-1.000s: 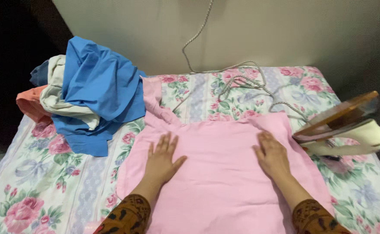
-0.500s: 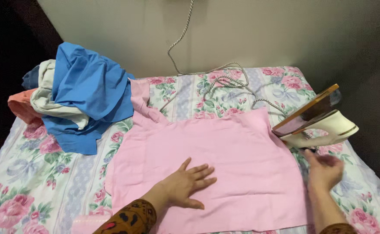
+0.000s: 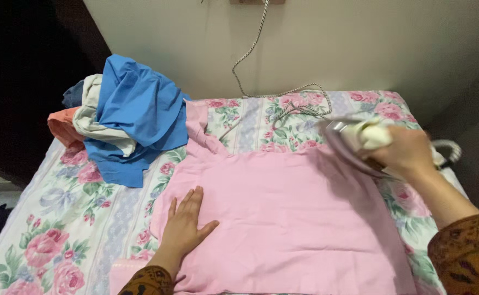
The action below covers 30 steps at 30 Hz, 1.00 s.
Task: The person irons a pink long-sleeved shirt on a bed, smoothing the fabric and using an electric iron. They then fold the shirt and place it aside before picking up a pair of jeans to begin ironing them.
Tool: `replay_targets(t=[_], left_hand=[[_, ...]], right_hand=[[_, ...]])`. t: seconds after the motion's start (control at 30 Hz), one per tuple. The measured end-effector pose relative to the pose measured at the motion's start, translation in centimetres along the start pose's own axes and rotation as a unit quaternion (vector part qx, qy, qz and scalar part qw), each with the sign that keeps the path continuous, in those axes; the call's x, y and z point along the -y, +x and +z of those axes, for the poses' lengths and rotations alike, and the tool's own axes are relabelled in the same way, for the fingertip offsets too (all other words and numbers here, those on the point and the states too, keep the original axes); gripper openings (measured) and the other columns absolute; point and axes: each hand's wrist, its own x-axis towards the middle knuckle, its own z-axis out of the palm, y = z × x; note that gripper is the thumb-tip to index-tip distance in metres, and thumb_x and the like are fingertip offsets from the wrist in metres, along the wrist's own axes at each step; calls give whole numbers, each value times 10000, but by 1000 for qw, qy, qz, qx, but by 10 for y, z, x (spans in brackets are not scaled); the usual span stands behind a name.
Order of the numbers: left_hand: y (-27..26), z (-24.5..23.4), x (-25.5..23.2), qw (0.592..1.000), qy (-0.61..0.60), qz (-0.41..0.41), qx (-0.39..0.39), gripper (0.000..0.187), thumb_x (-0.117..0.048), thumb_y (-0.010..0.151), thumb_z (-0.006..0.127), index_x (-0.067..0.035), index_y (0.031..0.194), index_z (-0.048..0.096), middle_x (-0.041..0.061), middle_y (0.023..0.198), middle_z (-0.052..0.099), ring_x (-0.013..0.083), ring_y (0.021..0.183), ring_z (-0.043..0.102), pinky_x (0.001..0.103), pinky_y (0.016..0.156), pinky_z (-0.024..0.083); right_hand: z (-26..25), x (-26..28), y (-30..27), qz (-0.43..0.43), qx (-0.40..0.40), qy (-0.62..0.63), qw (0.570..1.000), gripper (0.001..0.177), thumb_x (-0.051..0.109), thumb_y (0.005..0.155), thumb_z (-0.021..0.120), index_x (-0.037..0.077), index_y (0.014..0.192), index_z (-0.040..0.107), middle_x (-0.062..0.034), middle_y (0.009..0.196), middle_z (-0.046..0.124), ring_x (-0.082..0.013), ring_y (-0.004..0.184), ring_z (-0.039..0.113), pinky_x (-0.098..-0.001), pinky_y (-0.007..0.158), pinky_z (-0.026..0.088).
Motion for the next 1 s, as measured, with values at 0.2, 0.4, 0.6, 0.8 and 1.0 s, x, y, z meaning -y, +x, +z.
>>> replay_targets(t=[0.2,0.4,0.6,0.8,1.0], left_hand=[[-1,-16,-10,998,-34,-24,39,1260,-658,697,764,-58,1620,152,129,1603,314,222,1516,227,499,1229,65],[0,-25,-14,997,-66,-30,38,1343,-634,615,831,-41,1609,149,150,1656,306,230,1513,229,492,1224,36],[2,-28,-13,995,-75,-33,48,1371,-658,599,832,-25,1603,145,152,1655,295,237,1509,225,500,1221,36],[4,-22,-10,998,-65,13,2,1282,-645,617,835,-34,1581,252,168,1632,331,290,1480,246,556,1187,34],[20,-29,-51,970,-73,201,118,421,-455,846,734,-79,1028,684,135,1214,621,322,1195,547,473,1052,425]], right_hand=[[26,94,-49,-192,224,-167,941,775,668,656,853,101,1148,659,-95,953,759,-216,834,744,-335,764,604],[70,133,-77,-241,187,-87,948,708,643,597,874,62,966,709,-160,799,739,-313,768,734,-416,729,584],[96,186,-31,-183,167,-91,965,682,675,698,800,39,926,704,-128,734,739,-266,655,752,-400,622,616],[113,221,6,-241,30,-60,968,645,616,596,883,23,817,756,-184,736,730,-330,698,738,-438,670,593],[105,233,13,-222,77,-77,969,687,636,580,904,13,835,768,-212,786,739,-356,752,741,-445,698,594]])
